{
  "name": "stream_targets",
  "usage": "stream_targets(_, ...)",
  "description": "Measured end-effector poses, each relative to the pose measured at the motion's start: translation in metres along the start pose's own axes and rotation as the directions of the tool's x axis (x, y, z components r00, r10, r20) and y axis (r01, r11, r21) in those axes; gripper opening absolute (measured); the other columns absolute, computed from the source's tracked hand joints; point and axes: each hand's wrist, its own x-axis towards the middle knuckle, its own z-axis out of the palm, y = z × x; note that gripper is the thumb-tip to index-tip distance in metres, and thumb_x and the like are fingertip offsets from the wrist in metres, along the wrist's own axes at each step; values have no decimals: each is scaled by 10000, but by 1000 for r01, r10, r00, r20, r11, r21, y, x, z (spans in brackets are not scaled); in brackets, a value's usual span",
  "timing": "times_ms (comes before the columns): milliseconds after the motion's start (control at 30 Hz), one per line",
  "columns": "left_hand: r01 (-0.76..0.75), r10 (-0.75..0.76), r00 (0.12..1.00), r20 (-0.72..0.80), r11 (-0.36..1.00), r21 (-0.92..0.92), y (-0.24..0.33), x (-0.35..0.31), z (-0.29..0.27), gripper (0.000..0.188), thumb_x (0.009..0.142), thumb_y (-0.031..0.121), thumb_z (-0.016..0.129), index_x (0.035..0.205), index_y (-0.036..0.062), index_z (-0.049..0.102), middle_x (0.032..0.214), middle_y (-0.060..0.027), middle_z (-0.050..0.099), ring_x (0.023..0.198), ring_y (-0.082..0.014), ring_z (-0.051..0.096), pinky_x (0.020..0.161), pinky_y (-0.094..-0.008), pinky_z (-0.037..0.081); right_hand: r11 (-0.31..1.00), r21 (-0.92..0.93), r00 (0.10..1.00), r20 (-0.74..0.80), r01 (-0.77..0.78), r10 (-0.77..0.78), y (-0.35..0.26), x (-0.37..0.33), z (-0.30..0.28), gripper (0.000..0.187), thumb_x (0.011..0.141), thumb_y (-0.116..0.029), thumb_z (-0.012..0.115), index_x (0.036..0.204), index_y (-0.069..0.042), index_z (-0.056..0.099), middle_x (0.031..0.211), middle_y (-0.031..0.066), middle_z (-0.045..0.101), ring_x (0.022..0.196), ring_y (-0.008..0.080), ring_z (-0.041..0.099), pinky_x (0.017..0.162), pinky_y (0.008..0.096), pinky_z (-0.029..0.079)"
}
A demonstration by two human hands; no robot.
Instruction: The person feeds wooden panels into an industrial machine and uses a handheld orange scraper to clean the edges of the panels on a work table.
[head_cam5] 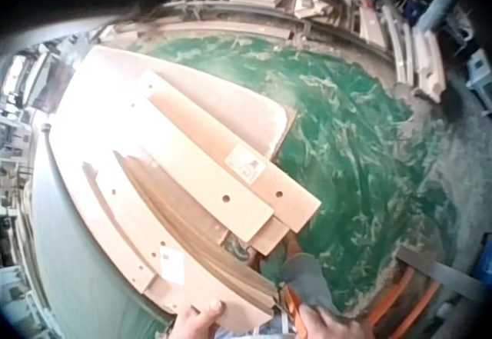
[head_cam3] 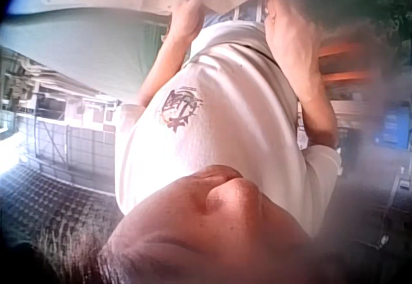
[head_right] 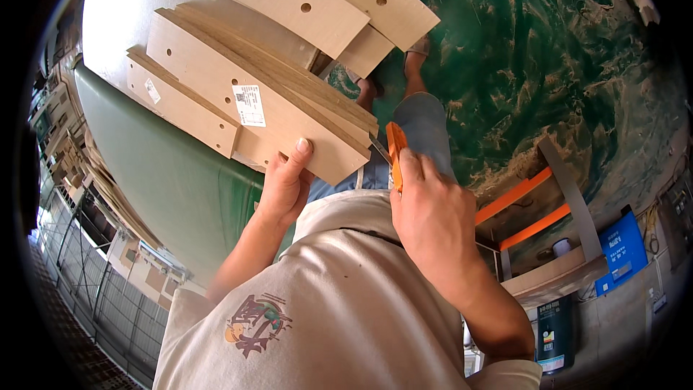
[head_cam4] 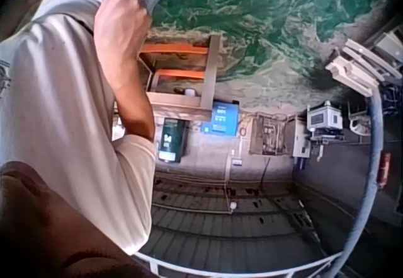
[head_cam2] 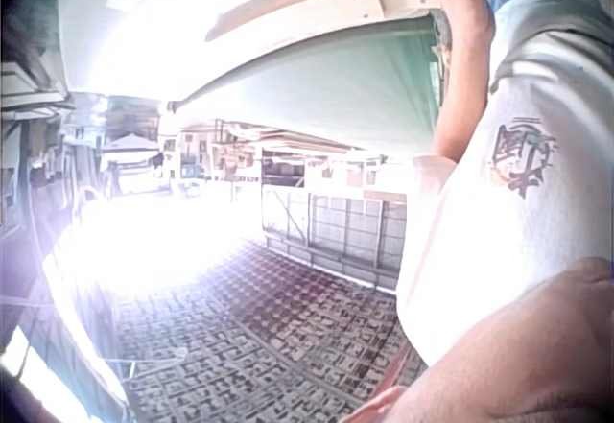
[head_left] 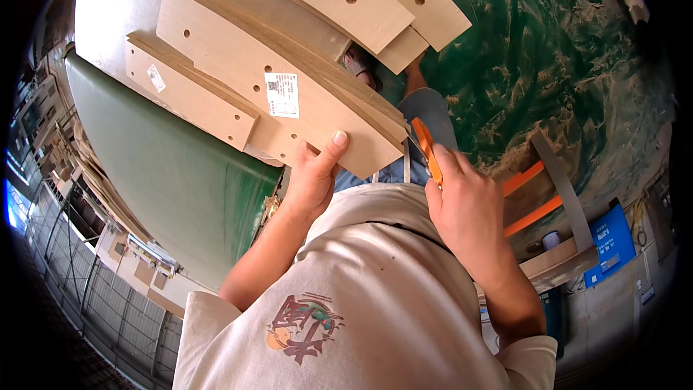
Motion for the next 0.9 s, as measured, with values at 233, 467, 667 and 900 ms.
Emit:
stream_targets(233, -19, 19, 1000, -16, 1000, -10, -2, 1, 1, 781, 904, 382, 822, 1451, -26, 443, 1365, -149, 599, 1263, -258, 601, 1089, -412, 494, 1000, 20, 1000, -4, -13, 13, 2, 2, 6, 424, 890, -166, 737, 1260, -27, 583, 1118, 151, 709, 868, 360, 737, 728, 442, 603)
stream_targets(467, -33, 33, 999, -28, 999, -8, -2, 2, 0, 783, 892, 369, 834, 1444, -27, 447, 1349, -151, 604, 1251, -258, 606, 1081, -412, 499, 1000, 4, 1000, -4, -4, 4, 2, 12, 9, 383, 899, -177, 733, 1231, -44, 597, 1078, 128, 728, 843, 349, 742, 713, 440, 607)
stream_targets(667, -37, 37, 999, -38, 999, -2, -3, 2, -1, 788, 879, 379, 844, 1435, -21, 455, 1324, -141, 615, 1231, -249, 613, 1065, -403, 508, 1000, -7, 999, -48, 10, -11, 4, 19, 20, 392, 894, -182, 741, 1229, -47, 589, 1076, 130, 727, 818, 342, 746, 696, 436, 610)
stream_targets(900, -45, 46, 998, -41, 999, 24, 0, 3, 0, 776, 881, 437, 831, 1407, -19, 486, 1285, -121, 631, 1200, -230, 623, 1036, -389, 515, 996, 60, 998, 16, -62, 61, 47, 44, 55, 221, 877, -150, 680, 1053, -18, 663, 908, 211, 728, 828, 414, 717, 732, 504, 582)
